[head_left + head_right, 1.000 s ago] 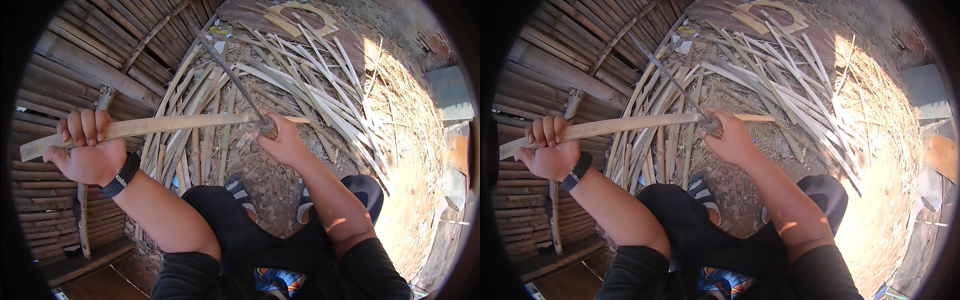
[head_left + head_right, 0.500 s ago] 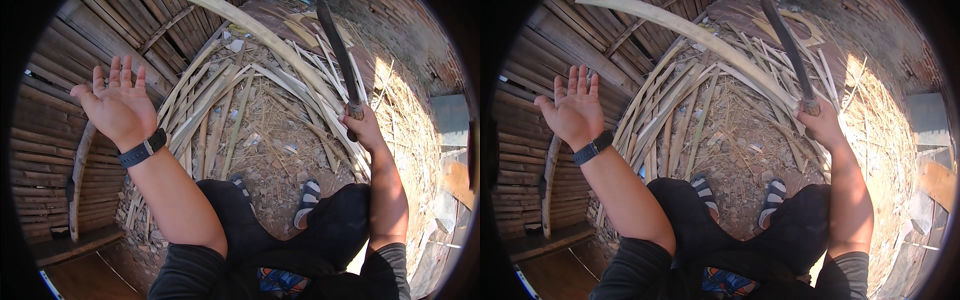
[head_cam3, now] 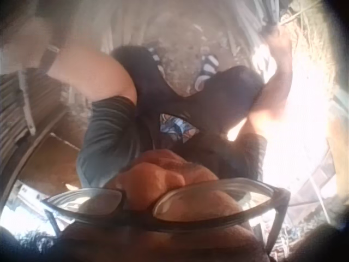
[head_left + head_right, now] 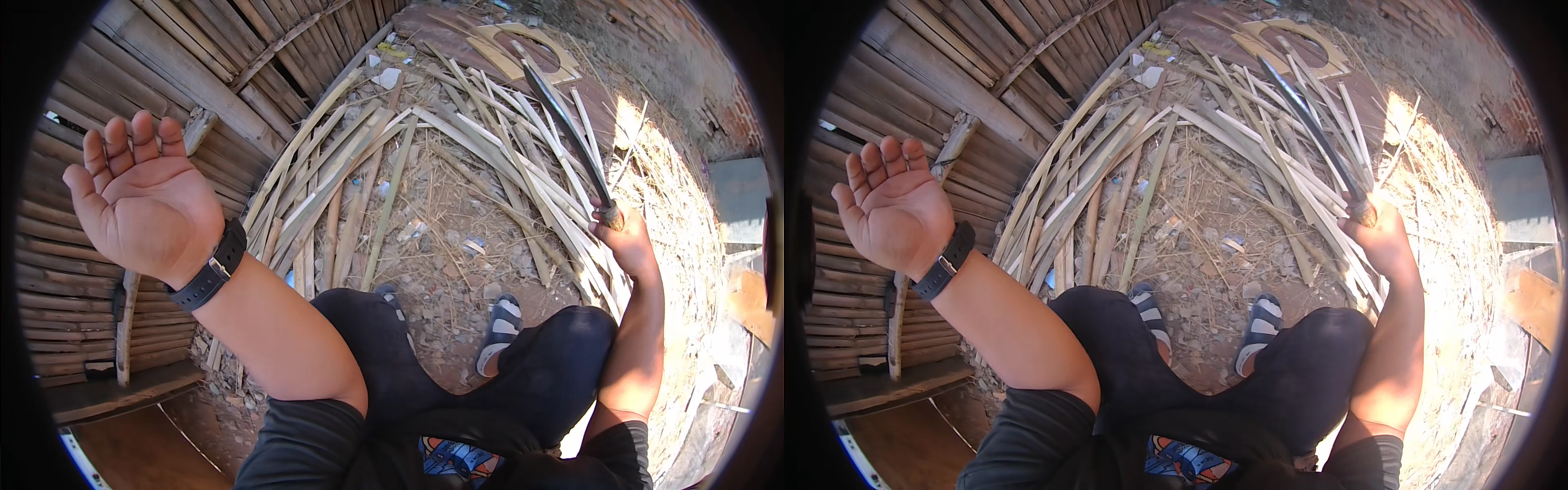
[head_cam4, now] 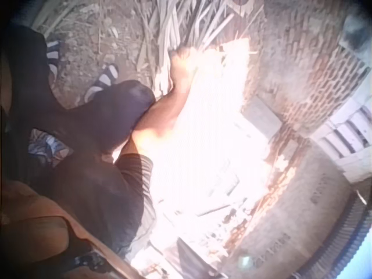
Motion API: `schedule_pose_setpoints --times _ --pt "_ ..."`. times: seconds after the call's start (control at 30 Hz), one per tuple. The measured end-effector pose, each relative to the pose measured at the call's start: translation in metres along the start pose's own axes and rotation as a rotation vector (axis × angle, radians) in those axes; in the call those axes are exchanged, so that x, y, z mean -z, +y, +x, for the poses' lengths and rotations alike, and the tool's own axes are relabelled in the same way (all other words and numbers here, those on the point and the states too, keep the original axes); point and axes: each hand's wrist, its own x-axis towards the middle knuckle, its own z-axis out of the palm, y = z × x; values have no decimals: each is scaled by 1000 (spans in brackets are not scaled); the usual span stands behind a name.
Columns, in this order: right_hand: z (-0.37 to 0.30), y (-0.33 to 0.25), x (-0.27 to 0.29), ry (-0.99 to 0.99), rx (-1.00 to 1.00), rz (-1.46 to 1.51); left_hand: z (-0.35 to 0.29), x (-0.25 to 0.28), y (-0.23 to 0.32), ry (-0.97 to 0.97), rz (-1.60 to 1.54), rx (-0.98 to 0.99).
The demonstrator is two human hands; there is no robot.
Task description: The person sits on the ground and uses a machete to split long bamboo strips into thinner pieces. They hold the bamboo with one hand and repeatedly strike it with the machete to separate the layers, discarding the split pieces onto the ground.
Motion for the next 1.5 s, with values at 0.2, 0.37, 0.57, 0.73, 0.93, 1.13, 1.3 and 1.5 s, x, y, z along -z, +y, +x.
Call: schedule_pose_setpoints --times 0.2,0.37,0.57,0.73,0.93,1.13,1.3,1.5 --pt "4 44 -30 -217 -126 -84 29 5 13 -240 -16 37" --pt "6 72 -22 -248 -225 -204 -24 62 -46 -225 615 396" --pt "9 61 -28 -302 -363 -137 -230 296 -86 -652 1341 930" --pt "22 59 -42 -308 -366 -112 -405 355 -95 -848 1541 1311" --pt "33 49 -60 -321 -398 -184 -438 340 -80 -602 1952 1117" --pt "33 40 -67 -338 -420 -297 -420 353 -88 -454 2204 674" --pt "31 44 -63 -326 -473 -264 -377 377 -82 -556 2145 721" --pt "32 47 -61 -325 -462 -286 -285 404 -50 -558 2328 1170"
